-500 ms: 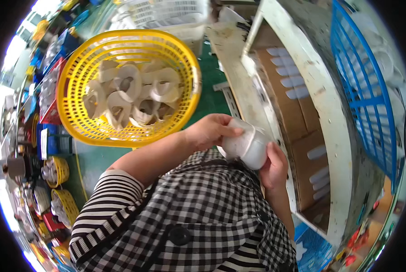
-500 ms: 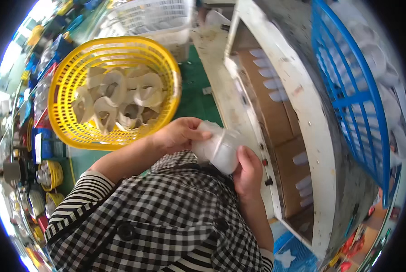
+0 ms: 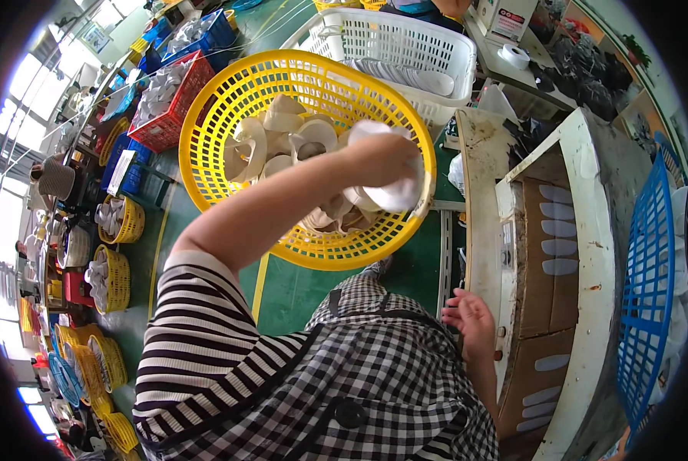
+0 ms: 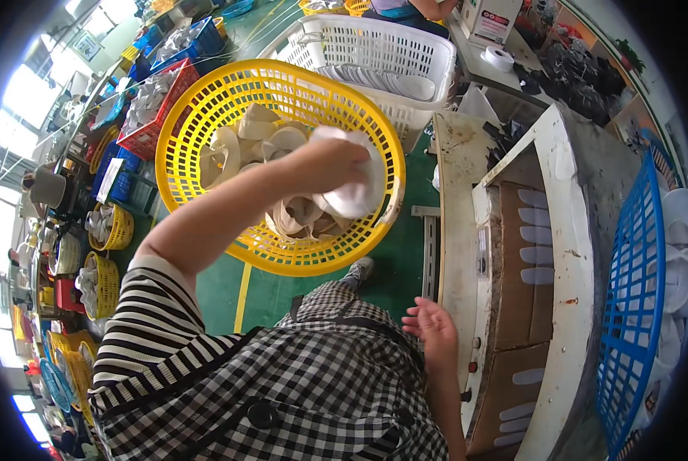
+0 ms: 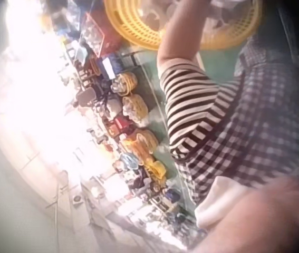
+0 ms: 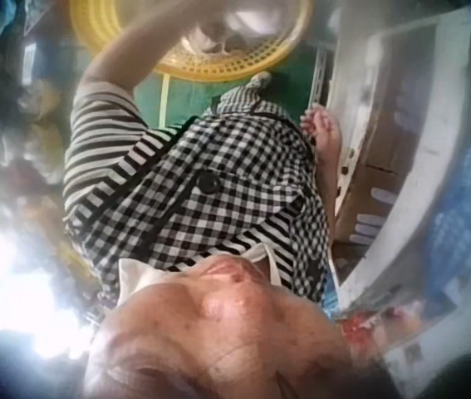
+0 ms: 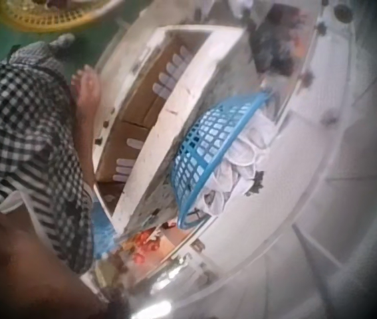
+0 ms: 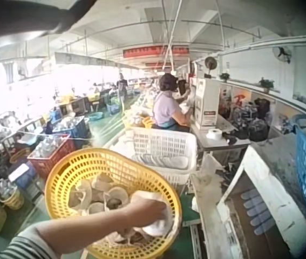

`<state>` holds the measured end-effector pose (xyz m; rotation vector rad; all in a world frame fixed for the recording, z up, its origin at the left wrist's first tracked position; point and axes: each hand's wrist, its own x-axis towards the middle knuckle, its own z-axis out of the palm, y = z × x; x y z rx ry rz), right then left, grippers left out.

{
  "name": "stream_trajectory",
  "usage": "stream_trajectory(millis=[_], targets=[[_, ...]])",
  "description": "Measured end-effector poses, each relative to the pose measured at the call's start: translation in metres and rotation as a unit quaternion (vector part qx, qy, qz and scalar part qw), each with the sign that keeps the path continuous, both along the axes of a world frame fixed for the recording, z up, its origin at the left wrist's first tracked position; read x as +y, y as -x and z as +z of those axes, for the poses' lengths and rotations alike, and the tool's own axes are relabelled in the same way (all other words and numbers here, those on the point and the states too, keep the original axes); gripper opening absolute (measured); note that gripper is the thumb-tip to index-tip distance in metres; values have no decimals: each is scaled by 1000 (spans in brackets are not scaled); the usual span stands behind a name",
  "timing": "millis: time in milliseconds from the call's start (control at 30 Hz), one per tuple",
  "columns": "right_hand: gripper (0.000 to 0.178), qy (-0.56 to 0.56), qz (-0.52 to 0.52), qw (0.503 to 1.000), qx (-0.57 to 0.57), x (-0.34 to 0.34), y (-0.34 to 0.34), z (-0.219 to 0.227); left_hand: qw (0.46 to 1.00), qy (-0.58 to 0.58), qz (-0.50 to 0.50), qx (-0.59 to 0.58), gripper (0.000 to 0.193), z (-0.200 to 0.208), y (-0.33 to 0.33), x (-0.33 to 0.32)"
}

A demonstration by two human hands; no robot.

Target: The person assembles shoe heel components by inserting plastic stiffener inserts into fabric counters and shaping them by hand.

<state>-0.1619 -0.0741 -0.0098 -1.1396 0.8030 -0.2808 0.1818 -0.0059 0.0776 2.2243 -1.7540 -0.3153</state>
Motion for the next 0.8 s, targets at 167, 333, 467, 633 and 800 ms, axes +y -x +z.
stream_trajectory(millis=[167, 333, 467, 633, 800], targets=[[28, -33, 29, 999, 24, 6, -17, -11, 948, -146, -96, -265, 17, -133, -122, -41], [30, 16, -28, 999, -7, 2, 5, -12, 987, 11, 115, -109, 44, -91, -80, -55], [28, 345, 52, 935, 67, -3, 29, 107, 980, 109, -87, 140, 31, 16, 9, -99], [13, 639, -59, 759, 110, 0, 94, 272, 873, 326, -318, 177, 12, 144, 123, -151], [15, 680, -192, 632, 318, -76, 126, 340, 819, 320, -441, 178, 14, 217, 230, -213]])
